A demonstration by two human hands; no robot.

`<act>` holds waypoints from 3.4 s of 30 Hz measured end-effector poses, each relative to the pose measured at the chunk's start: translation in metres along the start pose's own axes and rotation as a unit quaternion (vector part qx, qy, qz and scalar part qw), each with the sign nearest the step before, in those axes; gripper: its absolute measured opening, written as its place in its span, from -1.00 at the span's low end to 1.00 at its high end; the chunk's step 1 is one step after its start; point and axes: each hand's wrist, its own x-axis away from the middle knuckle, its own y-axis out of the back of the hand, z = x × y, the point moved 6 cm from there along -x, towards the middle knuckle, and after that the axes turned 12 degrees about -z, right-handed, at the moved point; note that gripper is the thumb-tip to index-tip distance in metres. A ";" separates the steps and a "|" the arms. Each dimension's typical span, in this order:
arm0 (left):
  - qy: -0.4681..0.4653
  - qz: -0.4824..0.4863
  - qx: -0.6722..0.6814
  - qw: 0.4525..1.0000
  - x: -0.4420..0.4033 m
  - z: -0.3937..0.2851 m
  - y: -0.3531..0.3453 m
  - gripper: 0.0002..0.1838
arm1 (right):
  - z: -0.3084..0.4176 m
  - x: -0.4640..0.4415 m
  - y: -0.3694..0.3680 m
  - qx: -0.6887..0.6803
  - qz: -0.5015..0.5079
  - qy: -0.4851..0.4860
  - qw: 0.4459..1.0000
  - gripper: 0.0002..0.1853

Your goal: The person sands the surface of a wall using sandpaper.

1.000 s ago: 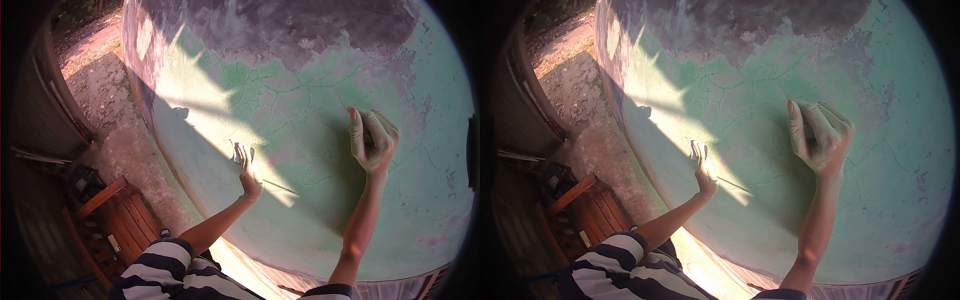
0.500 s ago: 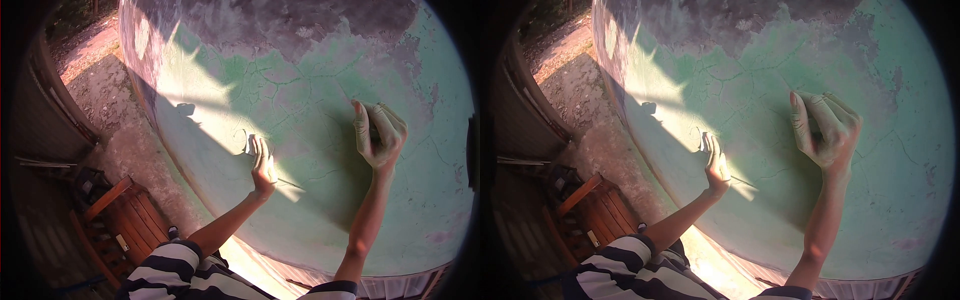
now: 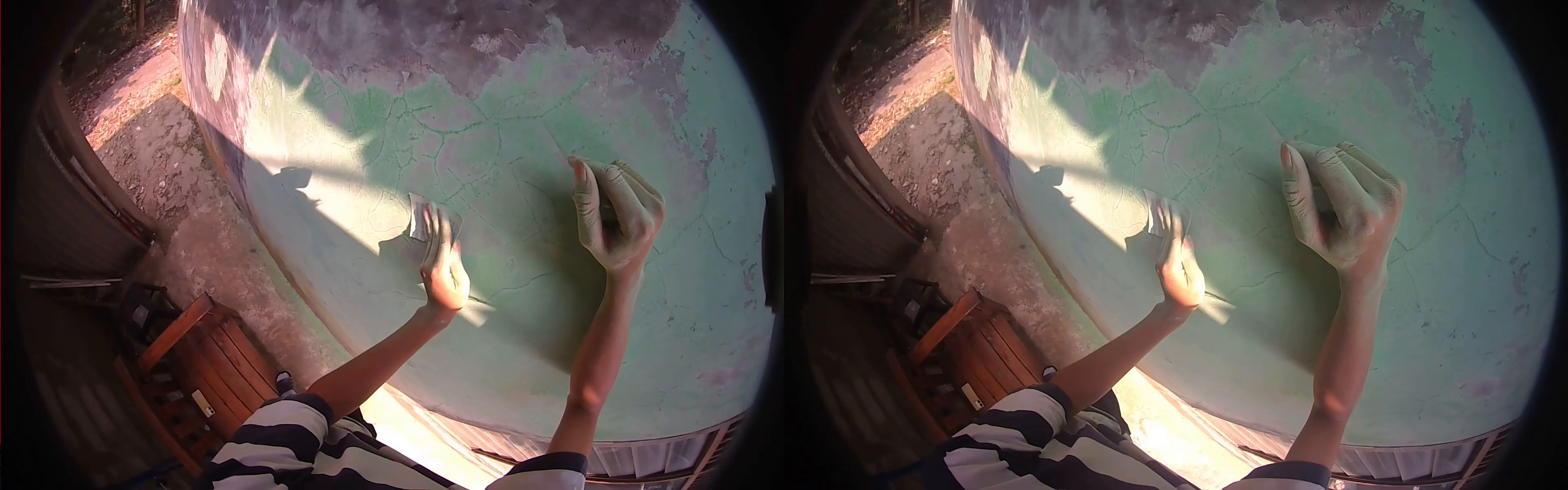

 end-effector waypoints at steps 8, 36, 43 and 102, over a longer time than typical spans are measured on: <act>-0.123 0.072 -0.037 0.989 0.044 0.060 0.027 -0.39 | -0.002 0.000 -0.002 -0.010 -0.004 0.001 1.000 -0.96; -0.213 0.183 -0.044 0.959 0.060 0.094 0.043 -0.55 | -0.004 0.001 -0.004 -0.020 0.001 0.029 0.999 -0.96; -0.238 0.142 -0.003 0.961 -0.056 0.005 -0.014 -0.51 | -0.006 0.002 -0.002 -0.016 -0.007 0.017 1.000 -0.96; -0.260 0.200 -0.035 0.944 -0.009 0.064 0.023 -0.52 | -0.007 0.009 0.002 -0.015 -0.027 0.023 0.999 -0.88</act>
